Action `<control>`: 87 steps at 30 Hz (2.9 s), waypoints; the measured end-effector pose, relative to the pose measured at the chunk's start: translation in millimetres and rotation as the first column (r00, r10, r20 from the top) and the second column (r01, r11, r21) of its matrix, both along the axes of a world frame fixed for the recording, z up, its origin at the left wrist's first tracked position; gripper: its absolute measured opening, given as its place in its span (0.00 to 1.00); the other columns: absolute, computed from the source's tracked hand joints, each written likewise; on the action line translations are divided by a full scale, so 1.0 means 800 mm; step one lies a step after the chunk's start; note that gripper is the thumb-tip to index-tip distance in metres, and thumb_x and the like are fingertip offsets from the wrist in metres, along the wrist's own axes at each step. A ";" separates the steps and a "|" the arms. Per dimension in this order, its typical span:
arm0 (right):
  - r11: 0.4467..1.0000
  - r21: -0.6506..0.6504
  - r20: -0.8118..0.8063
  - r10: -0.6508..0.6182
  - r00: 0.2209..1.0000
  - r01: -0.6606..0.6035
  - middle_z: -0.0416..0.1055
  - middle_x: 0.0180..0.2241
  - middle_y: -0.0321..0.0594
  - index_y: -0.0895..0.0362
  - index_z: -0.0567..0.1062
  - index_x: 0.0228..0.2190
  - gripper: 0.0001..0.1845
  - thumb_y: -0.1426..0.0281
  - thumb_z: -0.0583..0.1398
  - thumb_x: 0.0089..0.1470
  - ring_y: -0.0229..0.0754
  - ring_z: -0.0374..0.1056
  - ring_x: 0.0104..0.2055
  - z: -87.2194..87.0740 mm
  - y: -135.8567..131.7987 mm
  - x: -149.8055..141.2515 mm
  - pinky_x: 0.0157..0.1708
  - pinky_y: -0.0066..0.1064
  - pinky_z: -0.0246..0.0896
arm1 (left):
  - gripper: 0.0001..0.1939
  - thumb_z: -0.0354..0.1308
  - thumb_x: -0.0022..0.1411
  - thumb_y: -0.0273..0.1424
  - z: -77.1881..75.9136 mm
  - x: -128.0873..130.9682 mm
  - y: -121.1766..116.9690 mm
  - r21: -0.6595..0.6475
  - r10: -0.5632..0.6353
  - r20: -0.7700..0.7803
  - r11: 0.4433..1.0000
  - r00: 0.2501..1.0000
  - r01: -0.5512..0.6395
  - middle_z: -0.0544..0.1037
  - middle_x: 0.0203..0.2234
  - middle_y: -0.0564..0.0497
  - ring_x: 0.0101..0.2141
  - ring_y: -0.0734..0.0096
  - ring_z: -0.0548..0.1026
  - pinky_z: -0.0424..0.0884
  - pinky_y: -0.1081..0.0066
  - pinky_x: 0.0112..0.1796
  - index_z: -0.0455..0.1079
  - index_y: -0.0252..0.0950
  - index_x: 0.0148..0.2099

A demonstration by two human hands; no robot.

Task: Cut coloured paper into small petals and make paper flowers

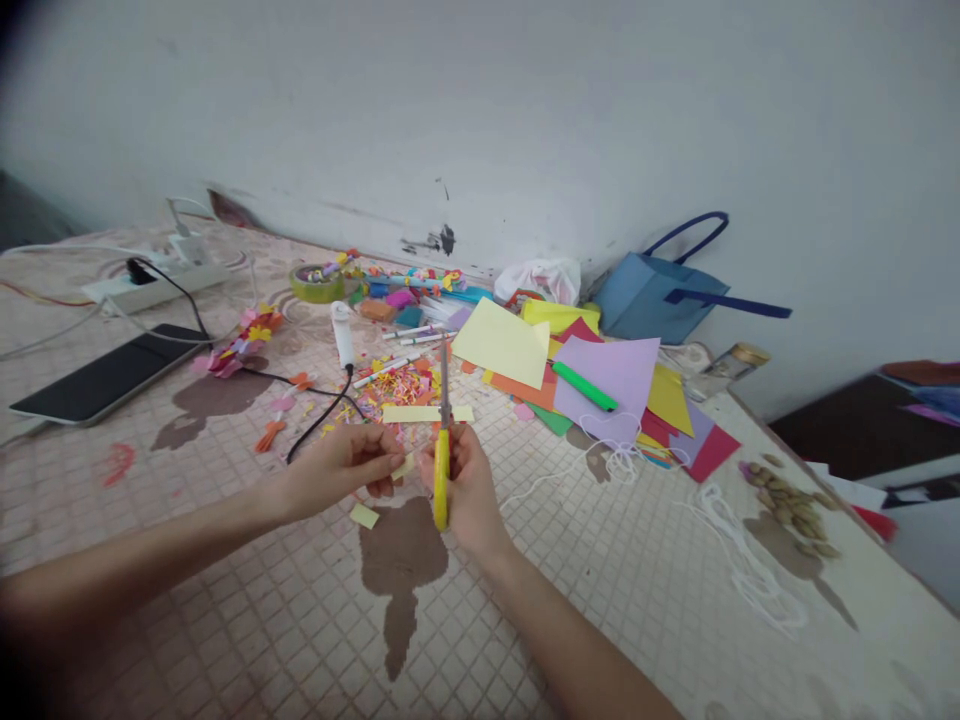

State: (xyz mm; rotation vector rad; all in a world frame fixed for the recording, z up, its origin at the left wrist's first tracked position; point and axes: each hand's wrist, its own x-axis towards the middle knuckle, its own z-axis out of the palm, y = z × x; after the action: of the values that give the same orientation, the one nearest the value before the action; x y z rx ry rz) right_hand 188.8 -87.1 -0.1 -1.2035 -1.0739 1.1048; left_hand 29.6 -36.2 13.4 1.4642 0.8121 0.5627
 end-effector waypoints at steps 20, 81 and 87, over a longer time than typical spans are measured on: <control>0.985 0.067 0.392 0.122 0.912 -0.161 0.56 0.22 0.31 0.55 0.64 0.33 0.22 0.48 0.49 0.57 0.34 0.53 0.21 -0.006 -0.009 0.009 0.20 0.27 0.51 | 0.14 0.65 0.50 0.37 0.019 -0.013 0.021 -0.284 0.234 0.289 0.947 0.928 -0.150 0.77 0.24 0.50 0.25 0.75 0.75 0.68 0.77 0.29 0.66 0.33 0.31; 0.983 -0.060 0.541 0.180 0.822 -0.175 0.52 0.20 0.29 0.55 0.61 0.27 0.17 0.54 0.55 0.52 0.34 0.48 0.21 -0.004 -0.019 -0.008 0.20 0.25 0.44 | 0.10 0.64 0.52 0.34 0.021 -0.009 0.010 -0.264 0.463 0.431 0.885 0.775 -0.383 0.75 0.26 0.53 0.30 0.76 0.73 0.69 0.74 0.39 0.69 0.33 0.30; 0.985 -0.037 0.554 0.160 0.817 -0.168 0.55 0.21 0.31 0.55 0.62 0.26 0.18 0.53 0.55 0.52 0.34 0.50 0.23 -0.005 -0.017 -0.007 0.21 0.26 0.46 | 0.10 0.63 0.53 0.34 0.019 -0.009 0.011 -0.252 0.464 0.419 0.885 0.780 -0.391 0.75 0.26 0.52 0.31 0.75 0.74 0.69 0.73 0.40 0.69 0.33 0.31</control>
State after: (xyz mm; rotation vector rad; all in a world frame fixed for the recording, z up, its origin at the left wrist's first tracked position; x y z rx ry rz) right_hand 183.1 -101.0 -3.9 -1.4908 -1.6551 0.8840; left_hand 22.2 -27.7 28.8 0.9322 0.7767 1.1327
